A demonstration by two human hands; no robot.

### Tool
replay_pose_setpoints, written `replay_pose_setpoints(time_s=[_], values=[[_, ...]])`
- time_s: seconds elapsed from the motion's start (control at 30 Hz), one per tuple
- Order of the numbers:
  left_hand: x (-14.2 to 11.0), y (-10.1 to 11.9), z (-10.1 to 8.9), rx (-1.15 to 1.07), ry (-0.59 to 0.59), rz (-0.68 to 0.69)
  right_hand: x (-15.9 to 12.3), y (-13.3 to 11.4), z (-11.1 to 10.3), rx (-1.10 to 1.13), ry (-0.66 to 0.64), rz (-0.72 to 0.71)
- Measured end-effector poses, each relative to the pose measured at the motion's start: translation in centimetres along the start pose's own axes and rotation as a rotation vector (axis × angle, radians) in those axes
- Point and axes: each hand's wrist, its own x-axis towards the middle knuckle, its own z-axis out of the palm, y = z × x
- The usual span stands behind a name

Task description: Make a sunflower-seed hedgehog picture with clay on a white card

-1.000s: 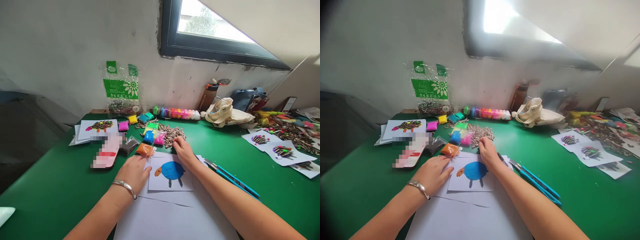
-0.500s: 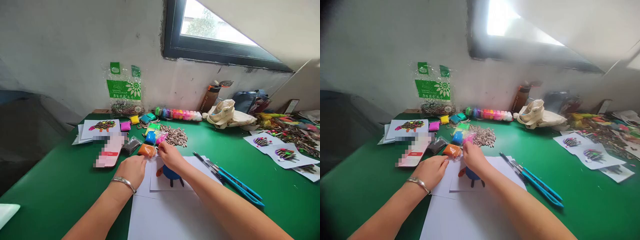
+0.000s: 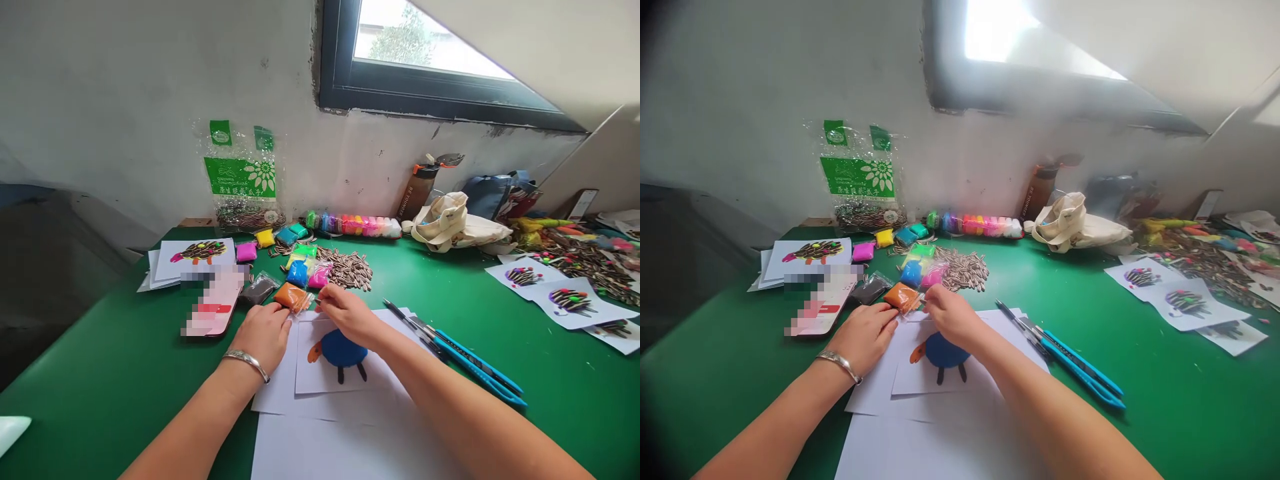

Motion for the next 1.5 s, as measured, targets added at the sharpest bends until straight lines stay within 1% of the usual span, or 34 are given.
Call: replay_pose_setpoints(time_s=[0.07,0.17,0.23,0.27,0.43,0.6,0.67,0.73,0.8,0.83,0.87,0.9,0.93,1.0,1.17,1.33,1.5], values=[[0.0,0.0,-0.1,-0.005,-0.004,-0.016,-0.7,0.5,-1.1,0.108,0.11,0.028],[0.1,0.1,-0.2,-0.015,-0.015,-0.033,-1.5,2.1,-2.2,0.204,0.333,0.113],[0.0,0.3,-0.3,-0.021,-0.023,-0.038,-1.8,3.1,-2.3,0.25,0.409,0.152],[-0.1,0.4,-0.4,-0.022,-0.028,-0.041,-1.9,3.6,-2.2,0.255,0.42,0.156],[-0.4,0.7,-0.7,-0.034,-0.021,-0.049,-1.6,4.5,-1.3,0.224,0.41,0.139],[-0.3,0.8,-0.7,-0.038,-0.007,-0.041,-1.4,4.7,-1.5,0.197,0.408,0.142],[-0.5,1.0,-0.9,-0.049,0.016,-0.018,-1.4,4.8,-1.6,0.192,0.401,0.142],[-1.0,1.5,-1.0,-0.077,0.026,0.046,-1.4,4.8,-1.7,0.194,0.394,0.143],[-1.9,2.2,-1.1,-0.1,-0.044,0.155,-1.4,4.8,-1.7,0.192,0.392,0.144],[-2.3,2.6,-1.1,-0.107,-0.105,0.209,-1.4,4.8,-1.7,0.19,0.391,0.143],[-2.7,2.9,-1.1,-0.119,-0.196,0.26,-1.3,4.8,-1.7,0.188,0.391,0.142],[-3.0,3.3,-1.1,-0.13,-0.279,0.283,-1.3,4.8,-1.7,0.186,0.389,0.141],[-3.3,3.5,-1.0,-0.134,-0.327,0.287,-1.3,4.8,-1.7,0.185,0.386,0.139],[-3.5,3.9,-1.1,-0.136,-0.377,0.28,-1.3,4.8,-1.8,0.18,0.378,0.133],[-3.3,3.6,-1.1,-0.14,-0.363,0.263,-1.3,4.8,-1.9,0.165,0.362,0.121],[-3.6,3.6,-0.5,-0.151,-0.353,0.278,-1.2,4.9,-2.0,0.175,0.358,0.119],[-3.9,3.9,-0.4,-0.118,-0.262,0.261,-1.3,4.8,-2.0,0.163,0.372,0.134]])
